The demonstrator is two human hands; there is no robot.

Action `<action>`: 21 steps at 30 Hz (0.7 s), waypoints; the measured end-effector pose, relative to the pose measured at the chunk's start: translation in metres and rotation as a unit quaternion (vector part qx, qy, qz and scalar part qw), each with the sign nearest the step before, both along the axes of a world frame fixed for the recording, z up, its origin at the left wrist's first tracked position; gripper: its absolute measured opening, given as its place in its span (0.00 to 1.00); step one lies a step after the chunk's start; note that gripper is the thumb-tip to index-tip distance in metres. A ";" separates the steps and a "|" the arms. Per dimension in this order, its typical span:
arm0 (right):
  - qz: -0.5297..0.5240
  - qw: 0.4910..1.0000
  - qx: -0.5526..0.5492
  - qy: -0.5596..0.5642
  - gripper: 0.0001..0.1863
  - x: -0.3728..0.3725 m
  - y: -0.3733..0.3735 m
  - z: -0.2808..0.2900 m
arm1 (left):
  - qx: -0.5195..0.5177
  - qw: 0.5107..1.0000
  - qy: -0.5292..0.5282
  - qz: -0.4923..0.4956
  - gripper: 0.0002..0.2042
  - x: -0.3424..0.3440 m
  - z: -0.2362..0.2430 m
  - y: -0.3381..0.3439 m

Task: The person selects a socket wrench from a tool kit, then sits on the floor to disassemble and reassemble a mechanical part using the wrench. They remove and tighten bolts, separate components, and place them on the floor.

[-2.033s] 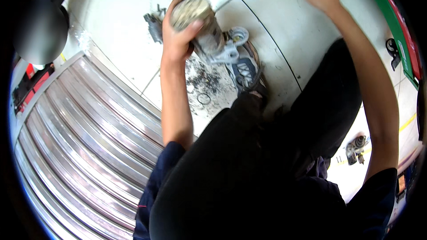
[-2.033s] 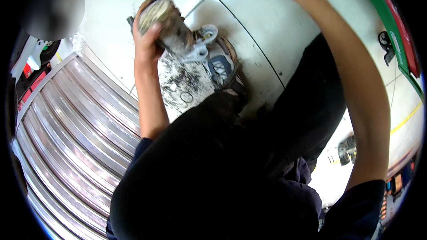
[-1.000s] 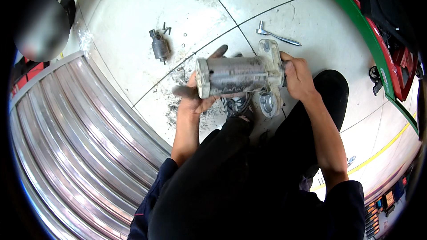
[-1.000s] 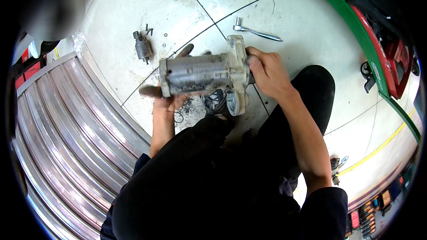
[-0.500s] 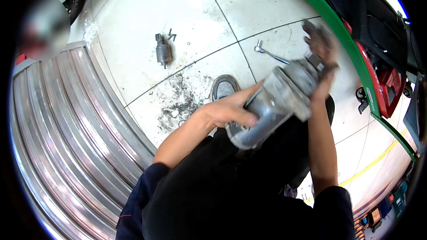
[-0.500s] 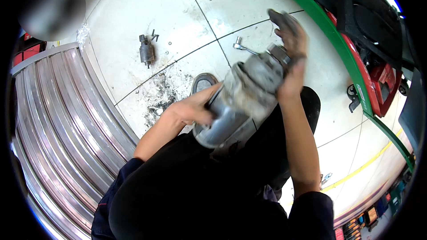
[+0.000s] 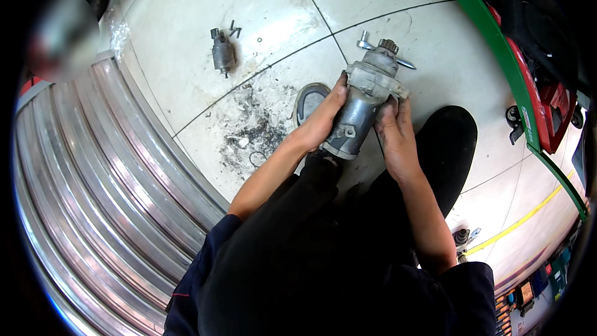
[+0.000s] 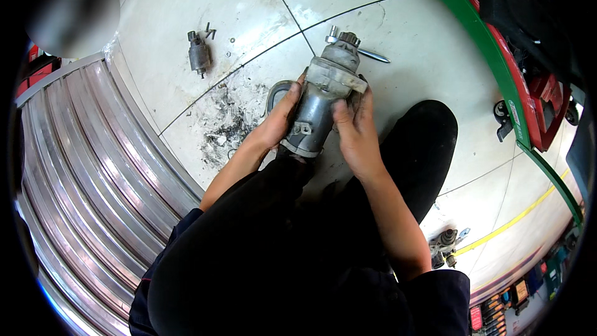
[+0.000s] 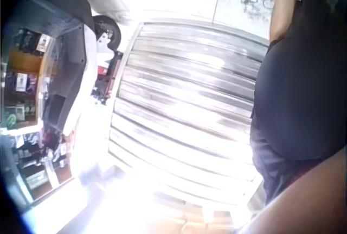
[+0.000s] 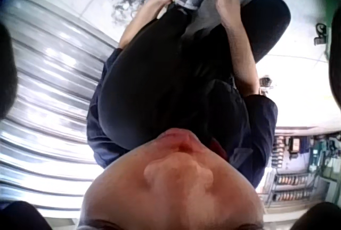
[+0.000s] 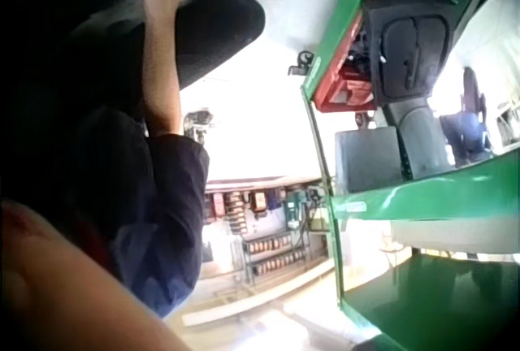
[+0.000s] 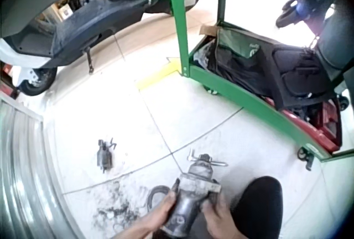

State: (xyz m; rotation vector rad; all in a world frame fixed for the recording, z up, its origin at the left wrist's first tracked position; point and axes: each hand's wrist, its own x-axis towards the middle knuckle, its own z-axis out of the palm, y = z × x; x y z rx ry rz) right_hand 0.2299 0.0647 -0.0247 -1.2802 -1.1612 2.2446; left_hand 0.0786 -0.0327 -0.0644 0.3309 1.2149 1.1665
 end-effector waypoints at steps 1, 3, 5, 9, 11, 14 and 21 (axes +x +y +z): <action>0.004 1.000 0.024 0.016 0.37 -0.004 -0.002 -0.006 | 0.018 1.000 0.019 -0.001 0.51 0.000 0.003 0.003; -0.009 0.999 0.020 0.027 0.36 -0.006 0.001 -0.007 | 0.028 0.995 0.086 -0.035 0.57 -0.003 0.007 0.005; -0.001 1.000 -0.008 -0.001 0.34 0.000 0.005 0.003 | 0.025 0.993 0.106 -0.043 0.57 -0.003 0.000 0.002; 0.062 0.994 0.011 -0.090 0.33 0.018 -0.005 0.006 | 0.020 0.993 0.112 -0.021 0.55 0.004 -0.012 0.006; 0.098 0.983 0.087 -0.126 0.34 0.021 -0.016 0.004 | -0.007 0.993 0.113 -0.016 0.54 0.008 -0.018 0.009; 0.210 0.969 0.060 -0.114 0.34 0.016 -0.010 0.011 | -0.008 0.999 0.038 -0.016 0.51 0.007 -0.026 0.006; 0.284 0.922 0.204 -0.168 0.48 0.007 -0.043 0.013 | -0.166 0.979 0.113 0.014 0.51 0.020 0.001 0.000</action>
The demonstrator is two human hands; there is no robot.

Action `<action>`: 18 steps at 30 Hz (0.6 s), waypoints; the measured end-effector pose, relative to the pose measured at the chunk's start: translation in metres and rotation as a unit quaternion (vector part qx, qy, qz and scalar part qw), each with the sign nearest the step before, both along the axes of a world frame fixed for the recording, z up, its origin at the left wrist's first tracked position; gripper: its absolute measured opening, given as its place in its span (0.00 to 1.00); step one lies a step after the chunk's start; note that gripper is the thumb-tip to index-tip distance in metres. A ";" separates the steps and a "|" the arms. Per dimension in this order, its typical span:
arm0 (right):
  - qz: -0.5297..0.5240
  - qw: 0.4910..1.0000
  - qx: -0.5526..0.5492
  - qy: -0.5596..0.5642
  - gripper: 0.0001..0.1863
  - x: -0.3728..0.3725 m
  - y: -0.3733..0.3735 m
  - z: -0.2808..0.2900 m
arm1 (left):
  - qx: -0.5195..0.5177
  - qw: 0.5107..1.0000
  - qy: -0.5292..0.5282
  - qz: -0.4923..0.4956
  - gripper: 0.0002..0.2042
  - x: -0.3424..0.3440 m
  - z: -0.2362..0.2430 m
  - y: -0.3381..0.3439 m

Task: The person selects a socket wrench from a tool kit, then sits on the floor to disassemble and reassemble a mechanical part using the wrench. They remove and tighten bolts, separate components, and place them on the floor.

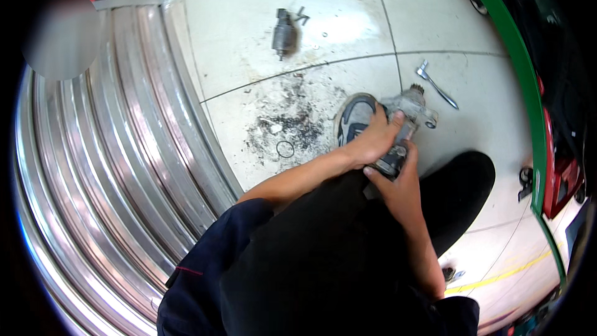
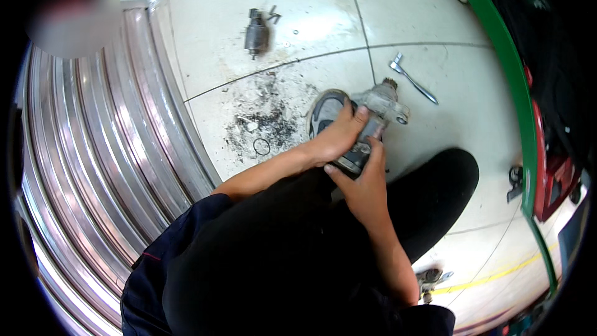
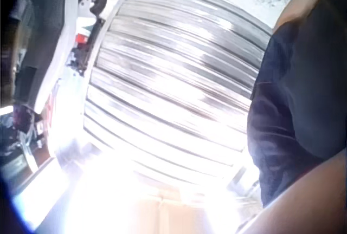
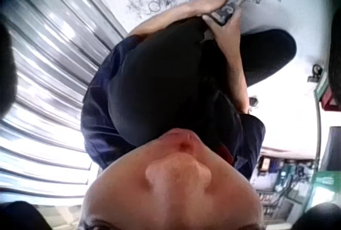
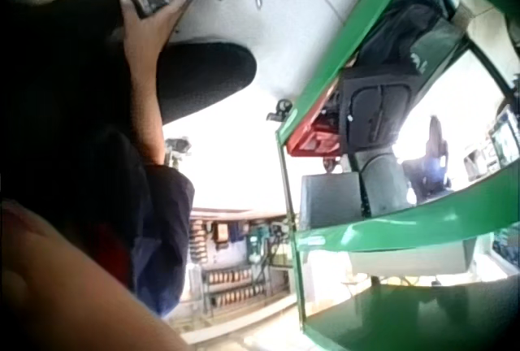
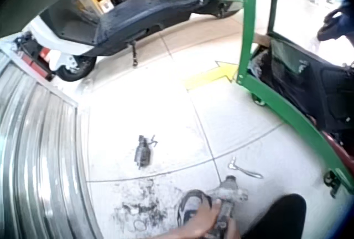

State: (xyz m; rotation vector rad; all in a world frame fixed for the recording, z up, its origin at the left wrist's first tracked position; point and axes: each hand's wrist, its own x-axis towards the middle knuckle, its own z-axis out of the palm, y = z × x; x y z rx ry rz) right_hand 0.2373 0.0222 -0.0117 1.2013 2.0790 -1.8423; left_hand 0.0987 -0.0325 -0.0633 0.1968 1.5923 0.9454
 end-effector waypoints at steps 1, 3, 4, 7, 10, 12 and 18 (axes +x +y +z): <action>-0.028 1.000 -0.007 -0.003 0.48 -0.003 -0.002 0.006 | -0.032 0.998 -0.048 0.001 0.52 -0.001 0.008 0.004; -0.046 0.999 0.006 0.023 0.46 -0.010 -0.004 0.006 | -0.016 0.974 -0.185 0.132 0.43 -0.001 -0.004 -0.003; -0.062 0.997 0.019 0.035 0.45 -0.012 -0.003 0.005 | -0.017 0.958 -0.228 0.174 0.37 -0.002 -0.003 0.000; 0.005 0.987 0.149 0.057 0.41 -0.020 -0.002 -0.002 | -0.006 0.897 -0.344 0.278 0.25 -0.005 0.005 0.000; 0.003 0.990 0.129 0.060 0.40 -0.030 0.014 0.006 | 0.018 0.843 -0.439 0.311 0.29 -0.008 0.010 -0.006; 0.003 0.991 0.125 0.057 0.41 -0.033 0.025 0.004 | 0.025 0.877 -0.382 0.289 0.34 -0.019 0.044 -0.004; -0.055 0.988 0.130 0.070 0.39 -0.027 0.048 -0.028 | 0.006 0.987 -0.163 -0.004 0.38 -0.088 0.031 -0.023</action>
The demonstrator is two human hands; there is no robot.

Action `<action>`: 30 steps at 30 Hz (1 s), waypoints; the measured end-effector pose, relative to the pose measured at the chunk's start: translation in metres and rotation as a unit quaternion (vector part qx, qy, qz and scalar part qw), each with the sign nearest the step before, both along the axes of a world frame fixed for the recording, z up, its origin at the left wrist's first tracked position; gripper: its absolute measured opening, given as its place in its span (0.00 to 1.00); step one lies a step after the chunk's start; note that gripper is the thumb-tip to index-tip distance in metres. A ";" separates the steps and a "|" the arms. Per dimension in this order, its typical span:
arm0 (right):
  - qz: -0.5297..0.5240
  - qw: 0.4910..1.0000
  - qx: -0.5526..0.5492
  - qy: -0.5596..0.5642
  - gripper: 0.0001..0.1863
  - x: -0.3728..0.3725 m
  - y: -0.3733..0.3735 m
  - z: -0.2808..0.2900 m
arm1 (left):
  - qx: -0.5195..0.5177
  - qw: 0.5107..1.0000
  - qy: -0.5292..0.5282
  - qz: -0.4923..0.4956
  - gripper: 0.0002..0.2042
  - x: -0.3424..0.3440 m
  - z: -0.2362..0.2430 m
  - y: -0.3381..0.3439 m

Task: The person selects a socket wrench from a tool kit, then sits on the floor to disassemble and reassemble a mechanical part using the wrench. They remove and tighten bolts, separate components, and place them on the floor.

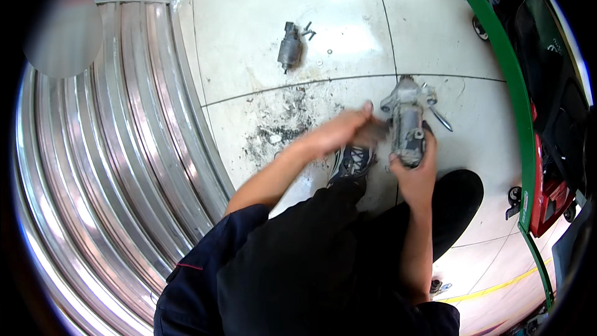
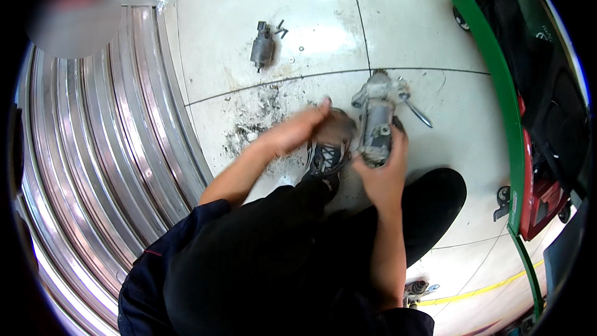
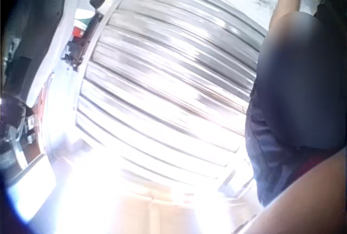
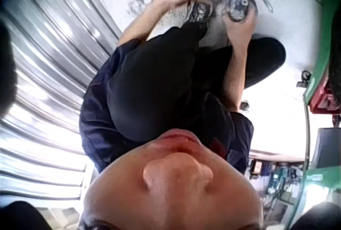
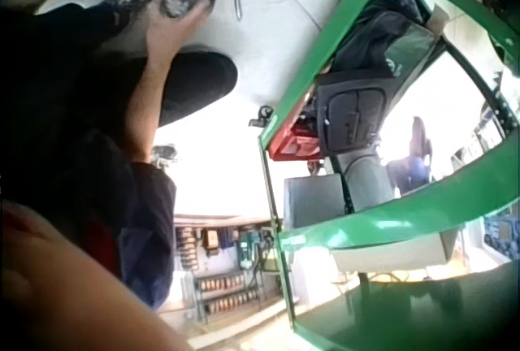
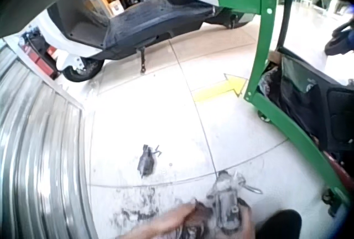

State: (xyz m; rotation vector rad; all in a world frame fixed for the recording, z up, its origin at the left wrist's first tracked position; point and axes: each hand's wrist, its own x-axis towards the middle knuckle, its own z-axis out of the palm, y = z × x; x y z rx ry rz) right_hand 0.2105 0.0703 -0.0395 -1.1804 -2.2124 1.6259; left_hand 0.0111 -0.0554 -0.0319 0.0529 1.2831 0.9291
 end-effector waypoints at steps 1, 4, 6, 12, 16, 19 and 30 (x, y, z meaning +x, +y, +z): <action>-0.031 0.999 -0.030 -0.016 0.39 -0.001 0.008 0.006 | -0.022 0.985 0.142 -0.098 0.37 -0.030 0.018 0.009; -0.005 0.998 -0.062 0.022 0.39 0.000 0.022 0.003 | -0.056 0.803 0.577 0.141 0.36 -0.100 -0.053 -0.020; 0.017 0.998 -0.064 0.014 0.40 0.006 0.028 0.001 | -0.193 0.671 0.715 0.046 0.41 -0.158 -0.104 -0.058; -0.005 0.999 0.044 -0.004 0.44 0.003 0.021 0.004 | -0.198 0.795 0.572 -0.042 0.29 -0.160 -0.105 -0.051; 0.005 0.994 0.109 -0.025 0.44 0.005 0.023 -0.003 | -0.036 0.886 0.433 0.165 0.24 -0.121 -0.106 -0.051; 0.064 0.990 0.123 -0.039 0.41 0.013 0.043 0.015 | 0.078 0.882 0.034 0.463 0.27 -0.079 -0.091 -0.055; 0.278 0.954 0.021 -0.105 0.38 0.043 0.060 0.057 | 0.243 0.881 -0.231 0.334 0.29 0.003 -0.034 0.034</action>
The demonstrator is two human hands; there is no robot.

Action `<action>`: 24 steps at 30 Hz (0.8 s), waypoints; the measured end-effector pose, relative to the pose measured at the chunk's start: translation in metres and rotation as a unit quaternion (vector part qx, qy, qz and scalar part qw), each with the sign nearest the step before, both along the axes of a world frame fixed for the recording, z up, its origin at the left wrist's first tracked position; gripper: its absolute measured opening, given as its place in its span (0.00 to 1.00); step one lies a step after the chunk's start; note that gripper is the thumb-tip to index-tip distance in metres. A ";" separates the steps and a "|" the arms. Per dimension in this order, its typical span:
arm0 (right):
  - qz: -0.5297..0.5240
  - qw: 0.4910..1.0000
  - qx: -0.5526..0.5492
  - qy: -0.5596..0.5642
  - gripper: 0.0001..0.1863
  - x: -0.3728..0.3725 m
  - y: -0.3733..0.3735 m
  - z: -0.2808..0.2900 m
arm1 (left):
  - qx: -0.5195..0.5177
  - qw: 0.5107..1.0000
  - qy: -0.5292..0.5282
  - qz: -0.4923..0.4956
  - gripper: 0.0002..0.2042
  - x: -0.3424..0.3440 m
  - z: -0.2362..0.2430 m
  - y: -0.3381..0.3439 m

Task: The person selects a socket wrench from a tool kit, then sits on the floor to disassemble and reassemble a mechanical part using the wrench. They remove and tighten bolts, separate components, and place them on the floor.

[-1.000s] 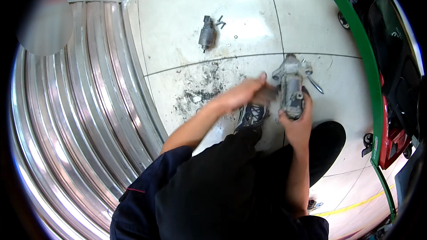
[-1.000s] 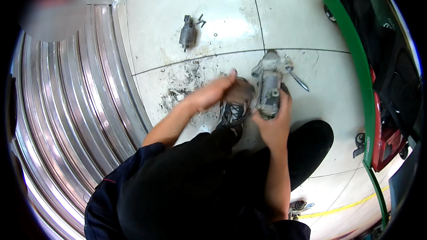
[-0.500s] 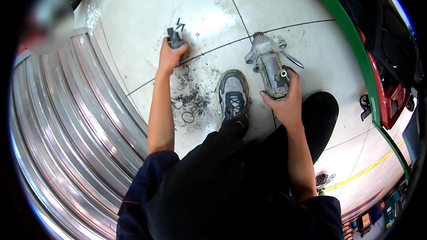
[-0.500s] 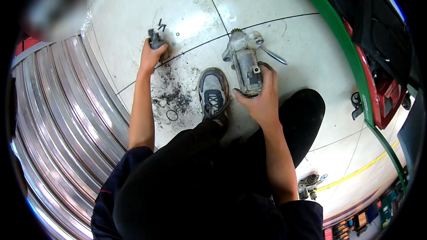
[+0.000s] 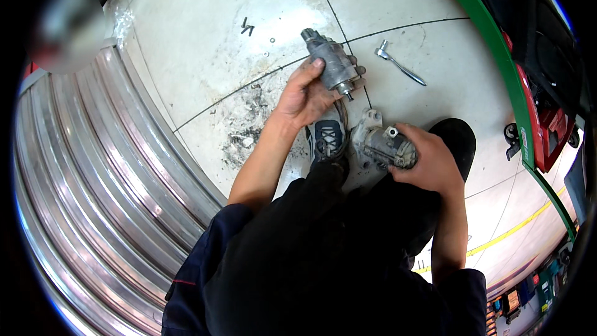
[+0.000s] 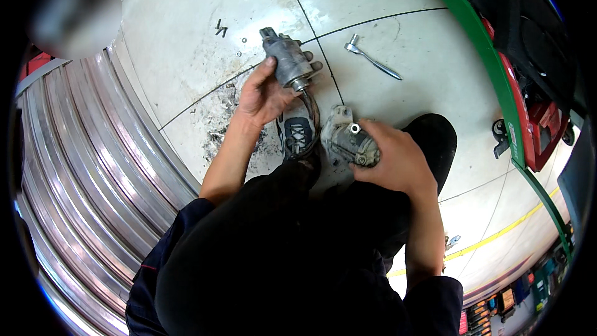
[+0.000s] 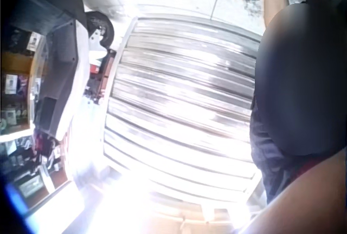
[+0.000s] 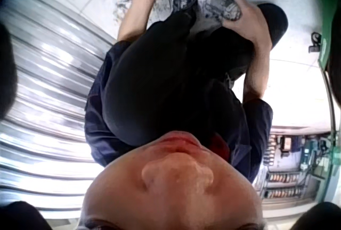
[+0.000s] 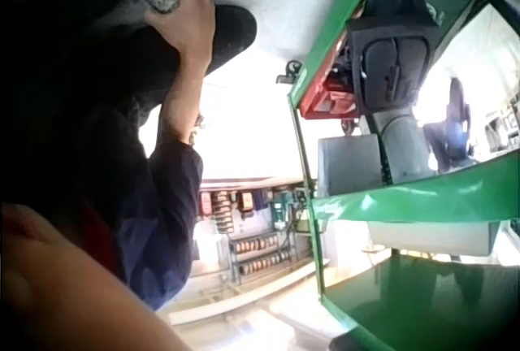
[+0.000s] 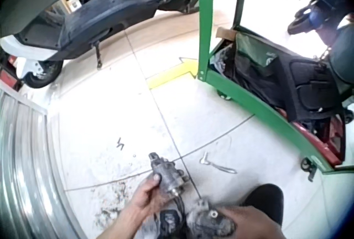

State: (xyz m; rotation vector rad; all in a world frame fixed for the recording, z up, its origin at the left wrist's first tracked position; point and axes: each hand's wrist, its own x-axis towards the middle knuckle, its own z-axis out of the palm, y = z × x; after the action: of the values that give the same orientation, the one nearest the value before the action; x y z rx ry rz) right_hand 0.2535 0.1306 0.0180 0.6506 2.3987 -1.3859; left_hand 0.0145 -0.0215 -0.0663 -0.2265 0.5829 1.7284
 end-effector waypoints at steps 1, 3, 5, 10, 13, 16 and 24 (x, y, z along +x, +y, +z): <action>-0.006 1.000 -0.002 -0.011 0.39 0.001 -0.002 0.001 | -0.003 1.000 -0.015 -0.002 0.29 0.005 -0.002 0.000; -0.018 0.999 -0.006 -0.033 0.41 0.004 -0.007 0.001 | -0.020 0.999 0.043 -0.016 0.30 0.009 -0.011 -0.002; -0.016 1.000 -0.006 -0.019 0.41 0.005 -0.007 -0.001 | -0.032 0.991 0.129 -0.026 0.32 0.013 -0.018 -0.004; 0.020 1.000 -0.008 0.019 0.38 0.006 -0.005 0.000 | -0.013 0.979 0.201 -0.016 0.34 0.021 -0.022 -0.008; -0.014 1.000 -0.007 0.018 0.38 0.015 -0.002 -0.007 | -0.018 0.988 0.152 0.023 0.33 0.024 -0.021 -0.010; -0.214 0.972 -0.089 -0.036 0.37 0.028 -0.005 -0.021 | -0.025 0.985 0.163 0.043 0.32 0.023 -0.020 -0.016; -0.494 0.809 -0.296 -0.115 0.28 0.016 -0.012 -0.017 | -0.034 0.970 0.230 0.070 0.34 0.013 0.000 -0.034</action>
State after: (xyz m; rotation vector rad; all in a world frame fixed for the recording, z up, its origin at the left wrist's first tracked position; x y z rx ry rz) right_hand 0.2693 0.1185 0.0012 1.8530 1.2330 -2.0887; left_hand 0.0279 -0.0556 -0.0662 0.0933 0.9846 1.9114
